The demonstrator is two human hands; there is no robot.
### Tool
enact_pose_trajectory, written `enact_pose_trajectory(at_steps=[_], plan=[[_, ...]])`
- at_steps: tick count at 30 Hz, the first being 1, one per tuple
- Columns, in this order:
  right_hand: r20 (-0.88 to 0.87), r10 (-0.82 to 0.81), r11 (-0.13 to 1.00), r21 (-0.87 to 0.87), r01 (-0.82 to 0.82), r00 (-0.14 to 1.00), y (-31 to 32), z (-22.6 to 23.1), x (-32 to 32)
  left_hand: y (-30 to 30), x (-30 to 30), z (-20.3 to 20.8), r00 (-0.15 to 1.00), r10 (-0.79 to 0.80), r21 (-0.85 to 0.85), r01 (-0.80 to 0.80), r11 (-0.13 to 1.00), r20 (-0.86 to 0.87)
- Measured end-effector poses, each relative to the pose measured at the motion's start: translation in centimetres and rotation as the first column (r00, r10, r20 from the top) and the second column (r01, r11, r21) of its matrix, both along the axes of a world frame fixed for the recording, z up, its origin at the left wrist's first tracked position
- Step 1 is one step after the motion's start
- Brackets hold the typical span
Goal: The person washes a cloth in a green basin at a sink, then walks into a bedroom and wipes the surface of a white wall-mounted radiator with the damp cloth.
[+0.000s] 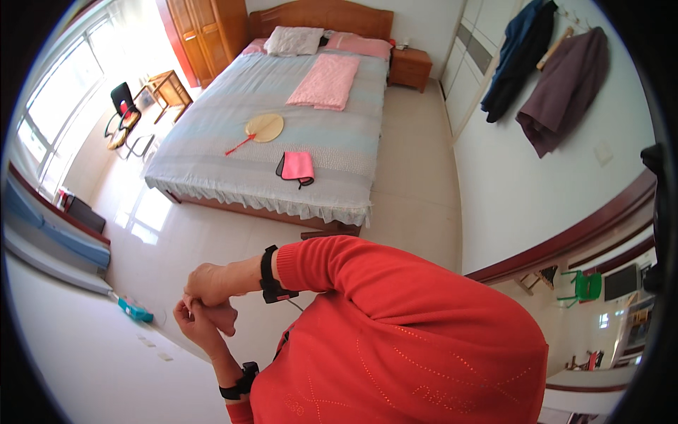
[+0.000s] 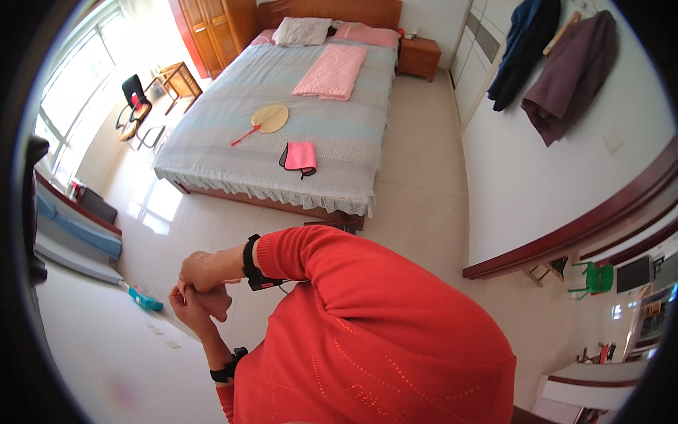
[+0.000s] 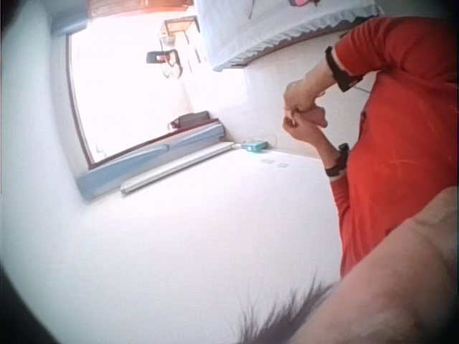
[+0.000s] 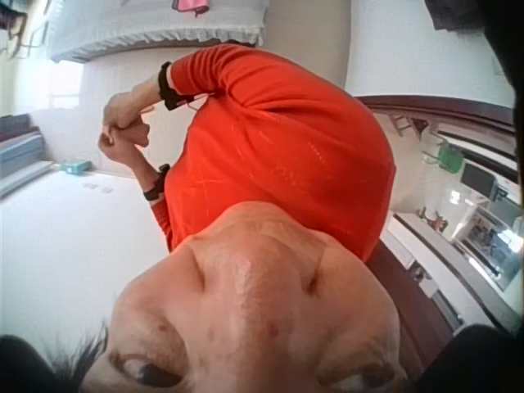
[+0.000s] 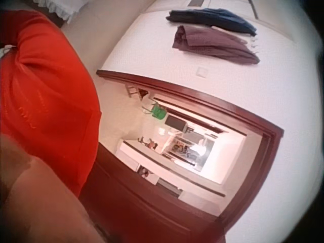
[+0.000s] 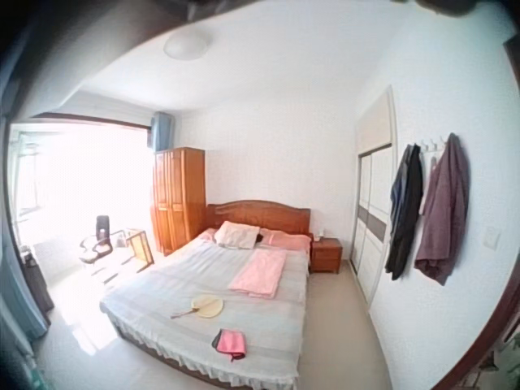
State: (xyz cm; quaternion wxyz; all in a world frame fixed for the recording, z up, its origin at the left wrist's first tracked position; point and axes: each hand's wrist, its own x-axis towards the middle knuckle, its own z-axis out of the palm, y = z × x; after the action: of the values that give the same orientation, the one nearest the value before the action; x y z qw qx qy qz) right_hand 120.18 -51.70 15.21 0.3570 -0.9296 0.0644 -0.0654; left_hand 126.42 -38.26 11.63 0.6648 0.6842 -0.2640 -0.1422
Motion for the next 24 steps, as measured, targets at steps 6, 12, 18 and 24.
enact_pose_trajectory(at_steps=[6, 12, 18, 24], plan=[[0.113, -0.364, 0.715, 0.670, 0.200, 0.924, -2.3, -1.9, 3.4, -1.6, 4.0, -1.2, 0.944, -0.326, -0.170, 0.312, 0.935, -0.060], [0.118, 0.180, 0.743, 0.634, -0.214, 0.977, -7.6, -3.0, 4.0, -5.8, 7.5, -5.3, 0.870, -0.421, -0.210, 0.376, 0.903, -0.255], [0.121, -0.285, 0.184, 0.980, -0.070, 0.951, -11.5, -2.4, 4.8, -9.5, 12.2, -4.1, 0.836, -0.485, -0.028, 0.495, 0.868, -0.258], [0.101, -0.051, 0.501, 0.863, -0.062, 0.994, -17.8, -4.2, 10.5, -12.6, 18.3, -5.2, 0.943, -0.286, -0.022, 0.286, 0.958, -0.169]])
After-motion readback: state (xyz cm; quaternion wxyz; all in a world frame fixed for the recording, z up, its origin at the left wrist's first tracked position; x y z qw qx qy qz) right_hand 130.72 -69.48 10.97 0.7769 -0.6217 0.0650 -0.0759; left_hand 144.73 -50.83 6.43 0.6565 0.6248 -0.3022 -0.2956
